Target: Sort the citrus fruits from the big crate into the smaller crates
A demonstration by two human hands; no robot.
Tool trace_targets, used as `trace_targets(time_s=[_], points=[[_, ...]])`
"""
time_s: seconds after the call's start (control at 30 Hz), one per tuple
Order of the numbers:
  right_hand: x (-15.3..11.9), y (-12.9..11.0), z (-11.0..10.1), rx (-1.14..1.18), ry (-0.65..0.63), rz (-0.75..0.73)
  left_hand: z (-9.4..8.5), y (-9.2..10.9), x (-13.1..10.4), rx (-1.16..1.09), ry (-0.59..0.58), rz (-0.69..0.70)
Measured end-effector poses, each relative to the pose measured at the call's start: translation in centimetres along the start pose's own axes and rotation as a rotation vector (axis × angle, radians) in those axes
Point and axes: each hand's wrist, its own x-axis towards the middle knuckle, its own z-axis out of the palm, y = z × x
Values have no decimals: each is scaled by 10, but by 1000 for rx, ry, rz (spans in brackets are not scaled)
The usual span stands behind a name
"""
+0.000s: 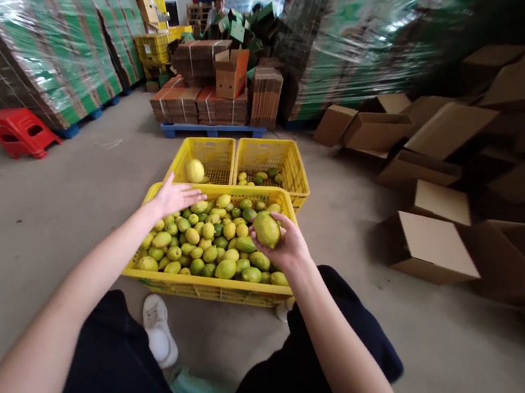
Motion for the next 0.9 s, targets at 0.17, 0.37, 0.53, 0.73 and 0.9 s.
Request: trace_targets(time_s=[0.17,0.37,0.53,0.73,0.9], points=[[8,-3,-10,4,-8,-39,-13,-37,17,305,176,37],[22,9,-24,8,-62,5,-93,-137,-2,656,282,49],[30,44,-23,-136,-31,82,-131,-157,-1,1113,343,151],[26,107,-46,-639,-168,445,-135,-161,6,1578,293,162],[9,123,-62,-1000,-39,772,-130,-161,9,1768,278,120]])
